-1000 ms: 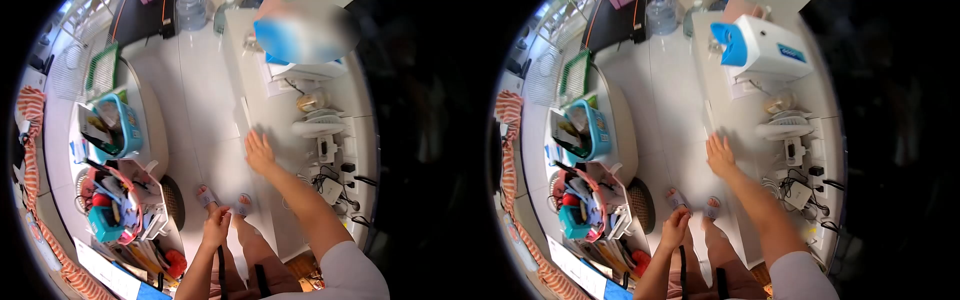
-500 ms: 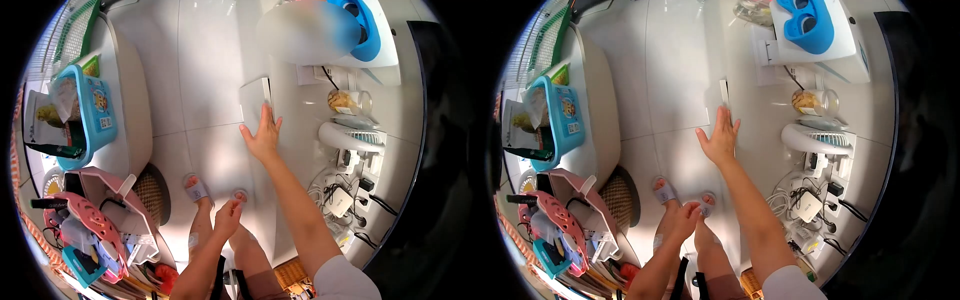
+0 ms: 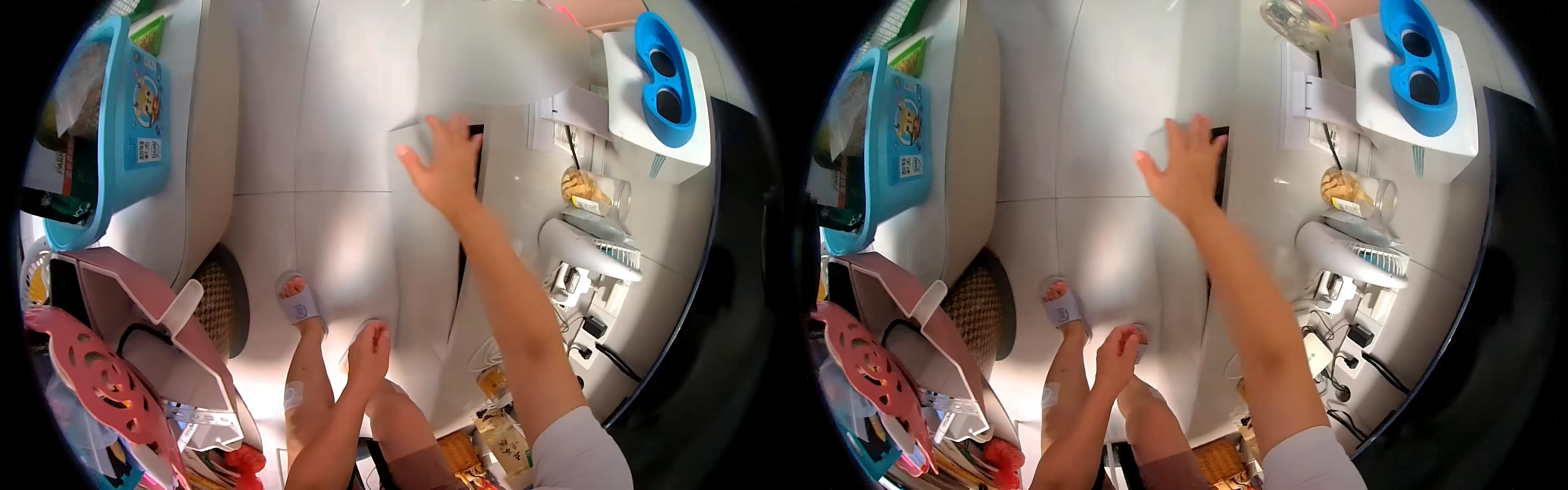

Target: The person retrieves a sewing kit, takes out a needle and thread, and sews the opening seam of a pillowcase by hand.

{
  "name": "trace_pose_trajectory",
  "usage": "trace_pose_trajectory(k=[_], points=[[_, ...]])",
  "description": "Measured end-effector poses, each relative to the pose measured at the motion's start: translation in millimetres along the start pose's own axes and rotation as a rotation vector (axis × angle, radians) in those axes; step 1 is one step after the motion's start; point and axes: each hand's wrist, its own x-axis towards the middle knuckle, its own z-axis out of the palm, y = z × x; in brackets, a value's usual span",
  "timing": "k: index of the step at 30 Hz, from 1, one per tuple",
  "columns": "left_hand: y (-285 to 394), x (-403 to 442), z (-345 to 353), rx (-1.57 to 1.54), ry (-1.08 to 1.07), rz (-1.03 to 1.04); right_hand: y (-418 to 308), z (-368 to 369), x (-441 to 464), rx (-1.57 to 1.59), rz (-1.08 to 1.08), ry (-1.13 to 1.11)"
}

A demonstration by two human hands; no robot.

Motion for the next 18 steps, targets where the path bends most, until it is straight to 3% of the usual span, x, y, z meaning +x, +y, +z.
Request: trace_pose_trajectory(k=[2,3,5,6,9,10,13,18], points=[[21.4,6.2,0.0,-0.055,0.009,-0.001,-31.9,12.4,-6.1,0.406,-0.028,0.016],[23.6,7.8,2.6,-0.057,0.058,0.047,-56.9,4.0,-7.4,0.661,0.093,-0.143],[22.8,8.5,7.2,-0.055,0.157,0.139,-102.9,17.0,-26.4,0.882,0.107,-0.207],[20.3,8.7,5.6,-0.170,0.131,0.057,-123.1,34.9,-41.8,0.849,-0.006,-0.110],[-11.1,21.5,-9.1,0.107,-0.023,-0.015,-165.8,54.2,-98.5,0.696,-0.020,-0.229],[-5.1,23.7,-12.9,0.413,-0.118,0.003,-168.5,54.2,-118.1,0.717,-0.020,-0.273],[-19.0,18.0,-17.6,0.035,-0.072,-0.047,-171.2,48.5,-168.4,0.789,-0.033,-0.335],[-70.3,27.5,11.8,-0.813,0.104,-0.218,-153.6,14.0,-185.9,0.820,0.215,-0.624]])
